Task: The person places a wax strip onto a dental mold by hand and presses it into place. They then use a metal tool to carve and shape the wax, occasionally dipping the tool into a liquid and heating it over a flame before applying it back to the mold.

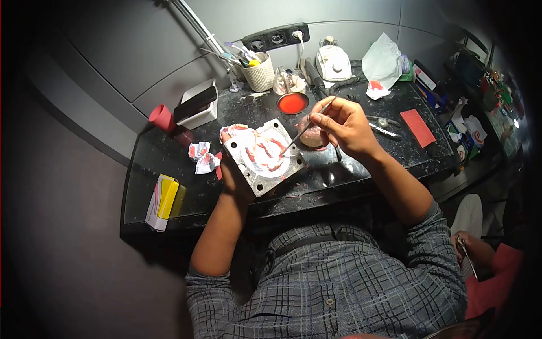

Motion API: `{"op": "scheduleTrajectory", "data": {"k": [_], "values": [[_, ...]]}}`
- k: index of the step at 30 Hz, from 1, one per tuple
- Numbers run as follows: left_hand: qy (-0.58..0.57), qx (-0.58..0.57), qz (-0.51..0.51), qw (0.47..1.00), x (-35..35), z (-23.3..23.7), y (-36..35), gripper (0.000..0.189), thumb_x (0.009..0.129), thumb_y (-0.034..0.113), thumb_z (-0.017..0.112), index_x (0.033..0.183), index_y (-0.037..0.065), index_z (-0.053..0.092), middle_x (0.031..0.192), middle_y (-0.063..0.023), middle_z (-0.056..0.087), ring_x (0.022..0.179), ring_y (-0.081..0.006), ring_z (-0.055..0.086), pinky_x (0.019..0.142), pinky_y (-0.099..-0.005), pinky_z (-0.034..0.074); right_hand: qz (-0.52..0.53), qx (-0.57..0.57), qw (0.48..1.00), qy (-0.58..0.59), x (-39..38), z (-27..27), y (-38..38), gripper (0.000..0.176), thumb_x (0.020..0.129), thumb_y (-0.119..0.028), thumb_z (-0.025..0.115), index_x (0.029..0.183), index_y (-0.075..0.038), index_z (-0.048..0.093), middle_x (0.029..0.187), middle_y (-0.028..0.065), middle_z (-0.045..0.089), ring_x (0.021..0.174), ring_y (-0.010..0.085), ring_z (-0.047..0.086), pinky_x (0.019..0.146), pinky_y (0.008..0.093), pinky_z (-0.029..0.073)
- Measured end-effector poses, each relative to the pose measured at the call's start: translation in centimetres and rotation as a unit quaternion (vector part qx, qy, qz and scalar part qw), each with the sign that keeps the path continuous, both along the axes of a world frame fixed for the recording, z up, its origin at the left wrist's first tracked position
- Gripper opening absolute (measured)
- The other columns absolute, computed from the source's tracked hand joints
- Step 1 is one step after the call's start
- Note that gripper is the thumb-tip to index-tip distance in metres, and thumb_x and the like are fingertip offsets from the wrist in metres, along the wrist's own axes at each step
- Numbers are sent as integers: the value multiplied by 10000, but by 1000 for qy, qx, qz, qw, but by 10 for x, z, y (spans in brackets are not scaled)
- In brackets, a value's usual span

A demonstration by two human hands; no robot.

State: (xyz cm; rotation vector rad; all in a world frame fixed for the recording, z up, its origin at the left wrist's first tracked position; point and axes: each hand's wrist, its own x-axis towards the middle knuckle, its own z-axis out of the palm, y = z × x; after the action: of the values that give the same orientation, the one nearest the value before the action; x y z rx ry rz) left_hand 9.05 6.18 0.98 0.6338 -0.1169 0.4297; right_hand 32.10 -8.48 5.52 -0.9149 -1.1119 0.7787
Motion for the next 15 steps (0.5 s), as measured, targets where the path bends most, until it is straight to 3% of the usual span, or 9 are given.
{"op": "scheduleTrajectory", "data": {"k": [1,3,11,13,15], "values": [[29,-1,33,999,0,1,-1,925,925,827,402,1423,53,494,1332,-203,626,1150,-402,668,926,-559,593,0,0,1000,0,0,1,0,104,993,-64,696,1029,26,657,862,58,698,635,66,607,521,235,497],[33,-5,38,999,1,6,-3,902,937,817,398,1419,61,497,1316,-205,634,1135,-400,675,922,-561,594,-38,-5,999,-12,-1,1,1,123,1014,-76,673,1029,39,630,824,52,656,482,32,466,483,224,454],[36,8,55,998,3,10,-7,910,948,816,378,1407,40,500,1278,-218,650,1090,-394,695,919,-549,598,-36,14,999,-11,-2,0,1,129,1009,-84,683,1030,34,636,790,48,653,485,33,471,483,225,455],[5,-5,14,1000,4,12,-7,923,948,816,376,1412,27,496,1278,-212,654,1088,-391,697,921,-538,599,-36,7,999,-2,-1,1,-1,131,1008,-86,686,1028,33,637,788,46,652,488,34,474,482,223,453],[28,-22,31,999,4,16,-10,935,946,819,375,1417,20,496,1275,-210,657,1085,-389,699,920,-536,600,17,0,1000,-13,2,1,-4,104,1000,-77,692,1028,15,651,876,41,699,701,48,620,548,218,501]]}}
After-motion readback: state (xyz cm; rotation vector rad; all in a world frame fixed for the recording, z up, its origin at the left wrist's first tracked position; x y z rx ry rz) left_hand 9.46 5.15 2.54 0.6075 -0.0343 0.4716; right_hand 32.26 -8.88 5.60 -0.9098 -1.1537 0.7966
